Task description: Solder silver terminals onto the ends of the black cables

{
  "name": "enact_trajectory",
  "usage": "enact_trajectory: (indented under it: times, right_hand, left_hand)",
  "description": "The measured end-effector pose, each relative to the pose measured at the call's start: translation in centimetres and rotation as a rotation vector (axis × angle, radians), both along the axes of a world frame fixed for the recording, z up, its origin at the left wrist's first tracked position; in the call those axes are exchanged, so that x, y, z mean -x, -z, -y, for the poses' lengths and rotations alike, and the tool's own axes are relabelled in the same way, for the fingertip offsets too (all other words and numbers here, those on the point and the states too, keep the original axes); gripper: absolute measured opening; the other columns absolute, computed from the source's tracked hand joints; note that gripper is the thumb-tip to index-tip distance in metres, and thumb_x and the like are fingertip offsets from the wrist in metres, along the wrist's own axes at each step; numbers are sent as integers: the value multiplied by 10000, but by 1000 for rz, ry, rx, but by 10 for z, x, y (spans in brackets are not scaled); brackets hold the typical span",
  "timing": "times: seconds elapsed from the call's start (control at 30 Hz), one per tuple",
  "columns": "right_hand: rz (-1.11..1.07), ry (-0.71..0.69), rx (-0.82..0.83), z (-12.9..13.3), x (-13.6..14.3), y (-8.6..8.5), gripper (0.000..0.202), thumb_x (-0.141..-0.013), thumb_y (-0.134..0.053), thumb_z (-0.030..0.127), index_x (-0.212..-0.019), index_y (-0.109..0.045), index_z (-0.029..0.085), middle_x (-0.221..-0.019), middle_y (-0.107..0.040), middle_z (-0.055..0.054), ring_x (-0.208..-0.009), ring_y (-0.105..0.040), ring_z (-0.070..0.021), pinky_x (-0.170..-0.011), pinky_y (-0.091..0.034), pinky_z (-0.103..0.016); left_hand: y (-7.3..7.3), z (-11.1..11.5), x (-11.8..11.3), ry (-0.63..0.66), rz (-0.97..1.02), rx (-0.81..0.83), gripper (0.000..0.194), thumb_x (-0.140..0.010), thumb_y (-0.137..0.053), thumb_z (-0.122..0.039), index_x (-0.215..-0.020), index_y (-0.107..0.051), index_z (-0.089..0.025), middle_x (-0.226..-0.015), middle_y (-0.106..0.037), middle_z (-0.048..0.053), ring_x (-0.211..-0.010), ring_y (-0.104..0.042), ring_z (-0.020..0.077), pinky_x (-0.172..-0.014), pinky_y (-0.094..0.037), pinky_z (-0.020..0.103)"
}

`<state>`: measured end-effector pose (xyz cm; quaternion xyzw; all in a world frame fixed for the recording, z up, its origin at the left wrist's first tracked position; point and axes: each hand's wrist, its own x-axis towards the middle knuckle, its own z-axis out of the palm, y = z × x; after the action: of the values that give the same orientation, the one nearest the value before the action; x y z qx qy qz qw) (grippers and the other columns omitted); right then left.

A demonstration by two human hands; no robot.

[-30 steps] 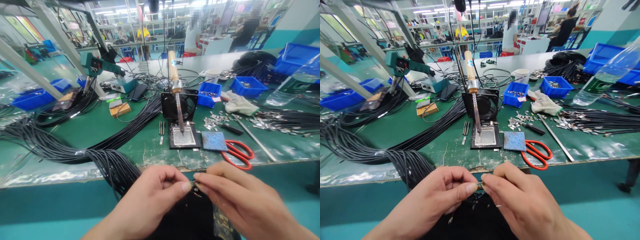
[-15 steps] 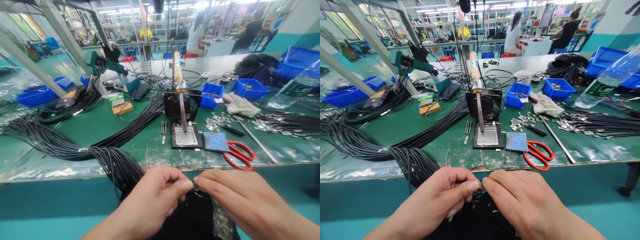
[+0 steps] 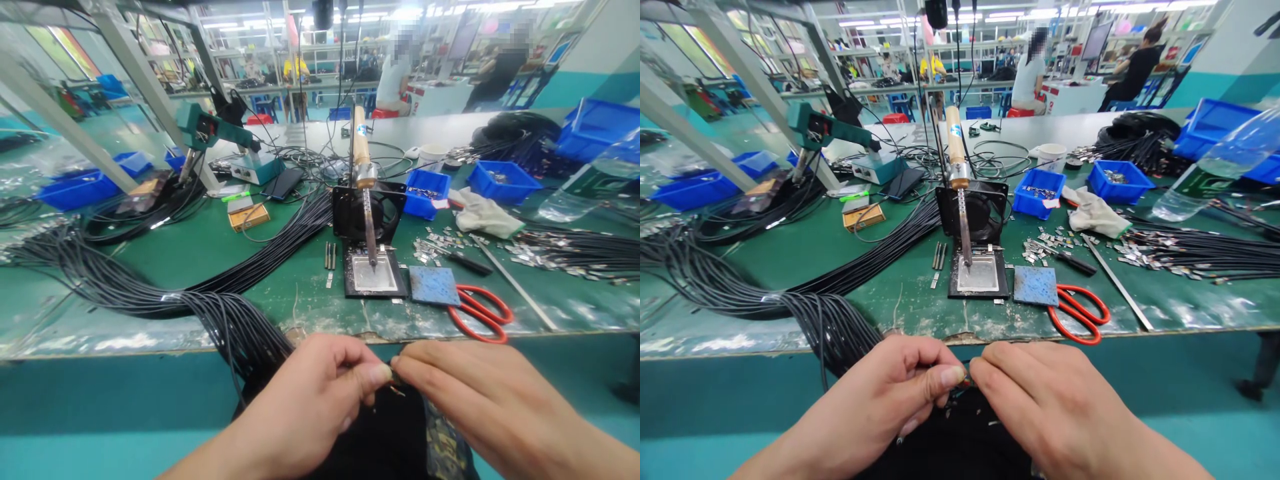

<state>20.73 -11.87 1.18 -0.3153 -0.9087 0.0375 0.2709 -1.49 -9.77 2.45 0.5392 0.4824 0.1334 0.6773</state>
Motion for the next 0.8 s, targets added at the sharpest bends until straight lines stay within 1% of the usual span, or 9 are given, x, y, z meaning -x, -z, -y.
enact_trajectory:
  times: [0.07,0.13,0.23,0.37,0.43,0.57,0.7,0.8]
  right_hand:
    - [-28,23,67,1,-2,5,356,-1087,-313,188,-1134,-663,144,-982,-773,-114,-775,-747,-190,-615,-565,-293]
    - [-80,61,148,3,-4,10,255,-1059,-411,163,-1156,-647,180,-1031,-751,-94,-839,-740,-179,-660,-574,-265]
    - [-146,78,220,5,-3,15,216,-1028,-476,130,-1135,-647,207,-1023,-731,-67,-853,-727,-157,-674,-571,-230]
    - [-155,72,253,7,0,16,228,-1036,-459,143,-1146,-644,215,-1020,-731,-57,-846,-731,-159,-638,-563,-235]
    - [-151,74,250,7,1,16,220,-1045,-442,155,-1104,-644,219,-1009,-732,-54,-837,-734,-163,-627,-560,-245]
    - [-136,71,232,7,3,14,215,-1055,-432,173,-1001,-634,221,-892,-703,-32,-805,-732,-169,-635,-560,-256]
    - [-131,48,211,6,4,12,227,-1058,-415,172,-972,-621,217,-827,-670,-23,-760,-724,-172,-628,-565,-262]
    - [-128,49,227,6,4,12,227,-1053,-422,164,-934,-606,223,-811,-654,-14,-743,-717,-171,-626,-571,-264]
  left_hand:
    - [0,0,-1,-14,-13,-1,303,-962,-593,-444,-858,-650,-166,-605,-450,-72,-525,-356,99,-463,-258,220]
    - [-1,0,-2,-28,-31,-34,256,-954,-617,-398,-896,-691,-160,-635,-488,-67,-561,-379,99,-494,-290,215]
    - [-2,2,-5,-42,-54,-107,199,-938,-635,-320,-902,-728,-148,-709,-573,-44,-648,-440,111,-573,-354,212]
    - [-2,4,-8,-63,-81,-162,186,-923,-640,-301,-870,-726,-145,-701,-588,-43,-661,-479,120,-593,-380,217]
    - [-1,5,-8,-62,-92,-189,176,-919,-637,-287,-859,-726,-148,-707,-602,-42,-665,-497,121,-600,-389,216]
    - [2,5,-9,-55,-112,-222,169,-920,-629,-269,-848,-731,-156,-712,-609,-44,-666,-505,118,-603,-391,213]
    - [3,6,-9,-56,-108,-223,165,-924,-622,-271,-862,-728,-160,-702,-602,-50,-653,-492,114,-588,-381,212]
    - [3,6,-9,-51,-108,-213,174,-927,-618,-279,-865,-724,-157,-702,-598,-48,-657,-490,116,-587,-377,213]
